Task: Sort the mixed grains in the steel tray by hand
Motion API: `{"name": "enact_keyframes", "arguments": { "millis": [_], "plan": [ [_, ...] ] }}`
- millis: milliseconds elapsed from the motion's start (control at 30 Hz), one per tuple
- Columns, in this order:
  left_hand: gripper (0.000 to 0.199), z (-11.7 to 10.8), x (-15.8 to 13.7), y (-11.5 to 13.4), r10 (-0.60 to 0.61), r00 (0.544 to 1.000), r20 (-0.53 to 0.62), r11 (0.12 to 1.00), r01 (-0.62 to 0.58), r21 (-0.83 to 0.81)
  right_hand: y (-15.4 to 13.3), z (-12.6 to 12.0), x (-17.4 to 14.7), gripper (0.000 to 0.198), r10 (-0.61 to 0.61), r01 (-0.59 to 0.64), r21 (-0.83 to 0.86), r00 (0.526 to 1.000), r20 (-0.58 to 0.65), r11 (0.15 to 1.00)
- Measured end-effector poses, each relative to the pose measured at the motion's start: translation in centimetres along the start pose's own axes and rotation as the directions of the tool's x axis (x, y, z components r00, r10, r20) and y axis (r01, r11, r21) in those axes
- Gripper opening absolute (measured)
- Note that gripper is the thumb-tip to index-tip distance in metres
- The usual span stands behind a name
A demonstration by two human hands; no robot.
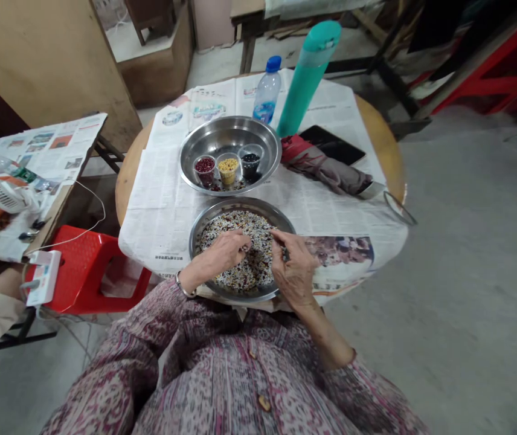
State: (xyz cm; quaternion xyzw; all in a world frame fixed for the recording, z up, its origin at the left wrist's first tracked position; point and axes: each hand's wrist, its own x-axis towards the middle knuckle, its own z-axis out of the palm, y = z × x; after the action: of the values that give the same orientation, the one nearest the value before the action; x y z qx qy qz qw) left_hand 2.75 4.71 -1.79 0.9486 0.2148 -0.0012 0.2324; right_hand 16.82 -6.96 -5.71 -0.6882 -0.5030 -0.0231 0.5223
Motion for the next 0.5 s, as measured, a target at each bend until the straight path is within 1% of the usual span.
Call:
{"name": "enact_keyframes", "arguments": {
  "millis": [67,167,267,333,400,433,500],
  "plan": [
    [0.02,-0.4,-1.8,0.4,-0.025,0.999,0.034,0.999,0.024,0.039,-0.1,0.0,0.0,0.027,0.006,-0.006,0.005,1.0,0.005,1.0],
    [0.016,-1.1,-4.8,1.2,-0.064,0.989,0.136,0.992,0.048,0.121,-0.1,-0.1,0.1,0.027,0.008,-0.009,0.007,1.0,0.022,1.0],
    [0.01,-1.8,-6.7,1.8,-0.073,0.982,0.175,0.991,0.053,0.119,0.0,-0.1,0.0,0.026,0.009,-0.01,0.019,0.999,0.047,1.0],
    [0.014,-2.0,-6.9,2.0,-0.11,0.983,0.145,0.986,0.09,0.139,0.0,0.0,0.0,0.025,0.015,-0.017,0.023,0.998,0.06,1.0],
    [0.009,-1.9,-6.4,1.9,-0.185,0.981,0.056,0.965,0.171,0.197,0.1,0.0,0.0,0.025,0.025,-0.026,0.018,0.997,0.069,0.999],
    [0.015,-1.8,-6.0,1.7,-0.234,0.972,0.003,0.949,0.228,0.218,0.1,0.0,0.0,0.025,0.028,-0.029,0.014,0.997,0.071,0.999],
    [0.046,-1.3,-5.0,1.3,-0.325,0.943,-0.072,0.919,0.333,0.209,0.1,0.0,0.0,0.024,0.028,-0.029,0.007,0.997,0.075,1.0]
  ]
}}
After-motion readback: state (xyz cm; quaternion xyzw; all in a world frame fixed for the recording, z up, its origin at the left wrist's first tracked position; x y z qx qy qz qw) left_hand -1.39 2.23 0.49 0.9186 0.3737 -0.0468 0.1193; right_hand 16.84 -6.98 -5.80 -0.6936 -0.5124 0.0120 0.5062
